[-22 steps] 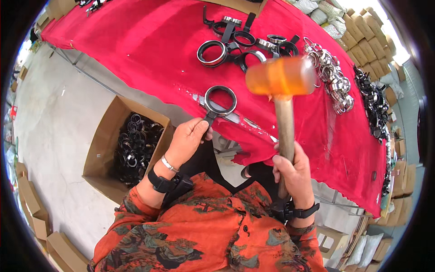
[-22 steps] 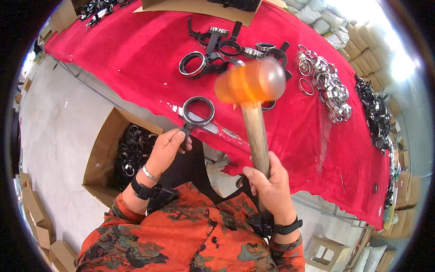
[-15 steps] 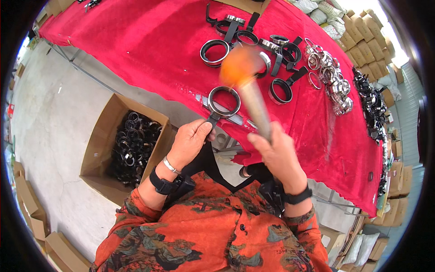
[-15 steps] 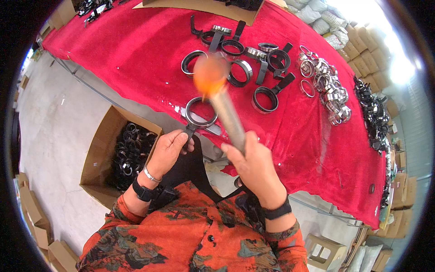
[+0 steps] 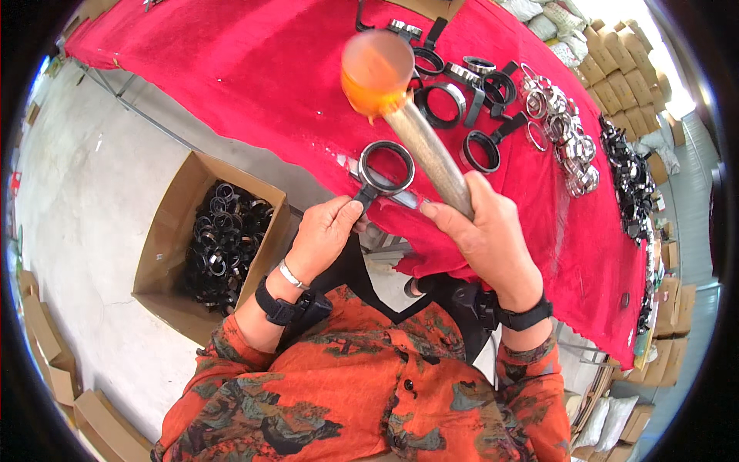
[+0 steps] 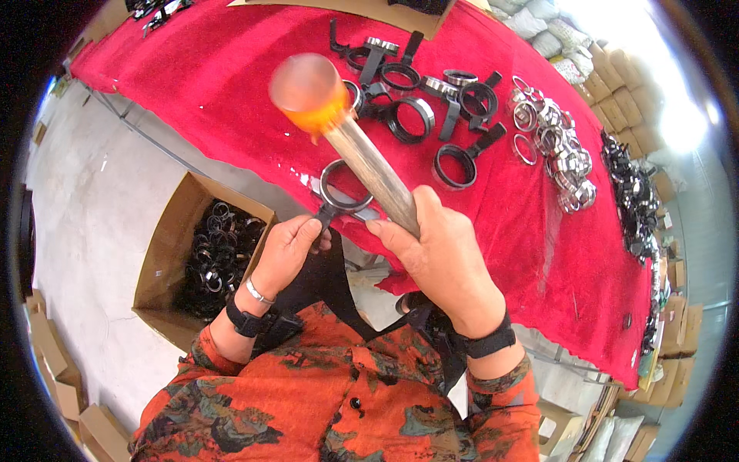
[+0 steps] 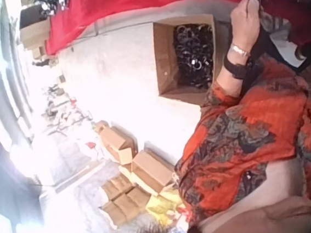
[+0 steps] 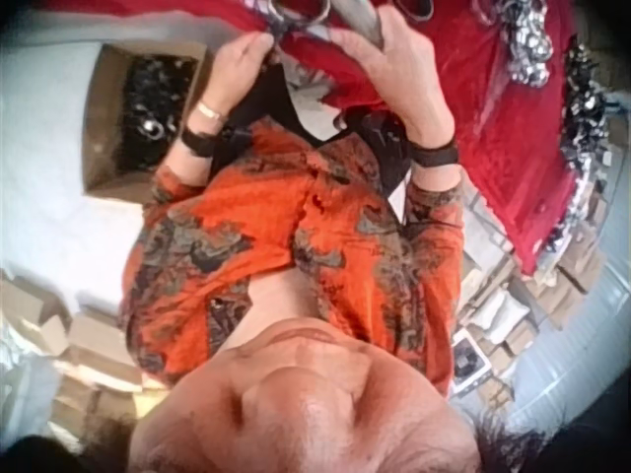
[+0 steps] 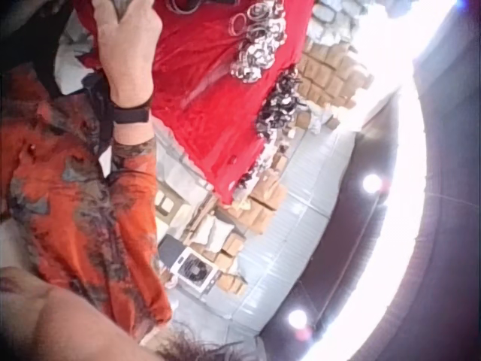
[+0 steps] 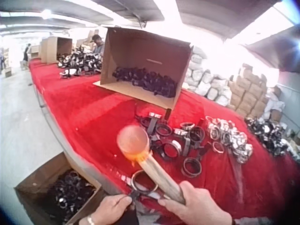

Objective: Assembling metal brackets by hammering rings onto them with a mallet.

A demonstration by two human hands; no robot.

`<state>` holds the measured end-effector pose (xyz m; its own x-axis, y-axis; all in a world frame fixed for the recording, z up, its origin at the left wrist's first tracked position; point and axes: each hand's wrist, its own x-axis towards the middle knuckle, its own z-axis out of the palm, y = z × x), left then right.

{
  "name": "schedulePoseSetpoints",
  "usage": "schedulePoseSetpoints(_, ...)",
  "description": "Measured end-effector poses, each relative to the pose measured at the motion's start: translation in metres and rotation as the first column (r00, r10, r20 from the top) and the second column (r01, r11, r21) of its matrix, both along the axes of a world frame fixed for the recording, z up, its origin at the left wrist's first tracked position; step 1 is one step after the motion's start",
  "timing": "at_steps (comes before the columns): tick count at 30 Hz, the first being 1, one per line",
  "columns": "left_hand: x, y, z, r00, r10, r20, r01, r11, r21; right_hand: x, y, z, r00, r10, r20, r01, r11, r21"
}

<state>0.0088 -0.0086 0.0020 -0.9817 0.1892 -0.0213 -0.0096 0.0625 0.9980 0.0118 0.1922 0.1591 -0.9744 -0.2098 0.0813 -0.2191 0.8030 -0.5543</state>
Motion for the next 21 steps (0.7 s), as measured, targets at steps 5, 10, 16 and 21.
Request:
schedulePoseSetpoints(5, 0.003, 0.001, 0.005, 1.0, 0.005, 0.02, -0.006, 0.999, 0.052, 0.033, 0.001, -0.016, 0.998, 0.035, -0.056, -0.033, 0.999, 0.022)
schedulePoseSetpoints(10, 0.001, -0.002, 0.009, 0.999, 0.036, 0.01, -0.037, 0.994, 0.108, 0.035, 0.017, -0.048, 0.991, 0.078, 0.106, -0.072, 0.995, -0.067)
schedulePoseSetpoints(16, 0.042, -0.088, 0.02, 0.938, 0.347, 0.017, -0.34, 0.925, -0.169, 0.074, 0.064, -0.054, 0.926, -0.086, 0.368, 0.263, 0.846, -0.464)
schedulePoseSetpoints(21, 0.043, -0.164, 0.018, 0.853, 0.198, -0.483, -0.522, 0.302, -0.798, 0.095, 0.082, -0.074, 0.862, -0.136, 0.489, 0.431, 0.706, -0.563)
